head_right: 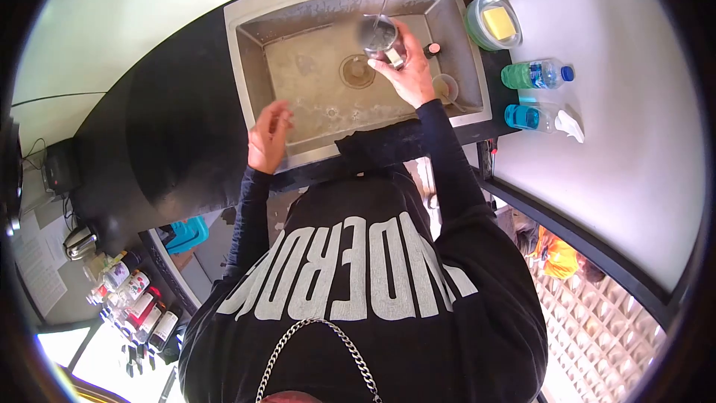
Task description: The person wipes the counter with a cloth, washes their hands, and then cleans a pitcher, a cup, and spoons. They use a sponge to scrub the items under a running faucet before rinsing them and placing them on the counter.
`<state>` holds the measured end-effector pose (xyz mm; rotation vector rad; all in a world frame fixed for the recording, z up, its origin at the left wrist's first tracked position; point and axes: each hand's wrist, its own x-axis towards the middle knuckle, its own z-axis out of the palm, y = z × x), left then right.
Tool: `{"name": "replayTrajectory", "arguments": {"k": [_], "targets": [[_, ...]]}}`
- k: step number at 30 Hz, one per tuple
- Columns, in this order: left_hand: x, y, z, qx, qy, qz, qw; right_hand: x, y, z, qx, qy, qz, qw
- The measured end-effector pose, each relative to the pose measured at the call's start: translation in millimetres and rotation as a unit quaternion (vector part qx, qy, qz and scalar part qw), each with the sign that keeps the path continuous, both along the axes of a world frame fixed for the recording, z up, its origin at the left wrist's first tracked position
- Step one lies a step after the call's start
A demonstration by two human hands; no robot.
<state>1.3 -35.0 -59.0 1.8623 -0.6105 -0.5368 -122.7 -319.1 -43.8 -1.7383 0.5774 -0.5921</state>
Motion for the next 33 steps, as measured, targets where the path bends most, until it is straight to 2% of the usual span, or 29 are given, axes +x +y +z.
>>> {"name": "replayTrajectory", "arguments": {"k": [2,3,4,6,7,8,10,11,13,14,16,18,20,21,22,24,25,26,28,29,30,32,33], "targets": [[7.9,4.5,-6.4,-0.002,-0.020,0.016,1.000,-4.8,4.2,-4.8,-0.091,0.045,0.065,0.993],[11.4,4.7,-3.6,-0.029,-0.021,0.061,0.998,-4.1,11.4,-4.2,-0.195,0.063,0.075,0.976],[14.8,6.2,-0.3,-0.056,-0.023,0.104,0.993,-2.8,20.0,-3.8,-0.192,0.063,0.079,0.976],[20.8,10.9,1.6,-0.052,-0.029,0.116,0.991,3.4,38.8,-2.7,-0.321,0.113,0.199,0.919],[22.9,12.2,0.4,-0.068,-0.030,0.132,0.989,8.6,50.1,-8.0,-0.352,0.113,0.231,0.900],[25.5,13.6,-0.8,-0.084,-0.031,0.147,0.985,12.4,59.7,-11.7,-0.422,0.107,0.269,0.859],[28.5,15.1,1.4,-0.079,-0.035,0.144,0.986,19.7,80.0,-5.5,-0.487,0.119,0.334,0.798],[29.1,15.4,3.5,-0.078,-0.036,0.142,0.986,18.0,84.8,-7.0,-0.485,0.117,0.334,0.800],[29.5,14.9,6.7,-0.076,-0.041,0.141,0.986,15.5,89.6,-13.2,-0.532,0.139,0.347,0.760],[29.9,14.7,7.0,-0.075,-0.041,0.140,0.986,13.9,86.8,-17.4,-0.532,0.136,0.347,0.760],[30.5,14.6,6.4,-0.075,-0.044,0.141,0.986,6.3,72.7,-20.9,-0.538,0.168,0.281,0.776],[28.6,12.7,5.1,-0.060,-0.044,0.124,0.989,-5.7,56.1,-20.2,-0.511,0.196,0.272,0.791],[25.3,6.8,5.1,-0.068,-0.037,0.128,0.989,-20.3,36.2,-29.5,-0.413,0.215,0.143,0.874],[24.8,3.2,3.8,-0.059,-0.031,0.108,0.992,-25.7,26.3,-23.0,-0.345,0.236,0.122,0.900],[24.3,-2.1,2.9,-0.049,-0.026,0.087,0.995,-27.4,17.3,-23.2,-0.350,0.236,0.117,0.899],[24.2,-16.1,2.9,-0.054,-0.026,0.075,0.995,-30.3,3.5,-29.0,-0.227,0.144,0.001,0.963],[25.3,-23.4,3.4,-0.053,-0.028,0.062,0.996,-27.1,-0.7,-32.4,-0.164,0.124,-0.010,0.979],[26.2,-30.1,4.0,-0.052,-0.030,0.048,0.997,-24.0,-3.8,-36.6,-0.164,0.125,-0.019,0.978],[29.8,-45.6,5.3,-0.050,-0.035,0.029,0.998,-8.5,1.3,-24.9,-0.021,0.084,0.026,0.996],[30.7,-54.0,7.1,-0.044,-0.025,0.021,0.998,-3.2,5.1,-16.4,-0.068,0.051,0.046,0.995],[31.3,-61.3,7.0,-0.037,-0.014,0.015,0.999,-0.7,4.7,-16.1,-0.067,0.053,0.040,0.996],[34.1,-73.4,-0.1,-0.020,-0.033,-0.001,0.999,5.8,-0.2,-19.1,0.110,0.049,0.019,0.993],[36.1,-78.1,-8.2,0.015,-0.044,-0.053,0.998,10.4,-1.2,-18.6,0.089,-0.051,0.013,0.995]]}}
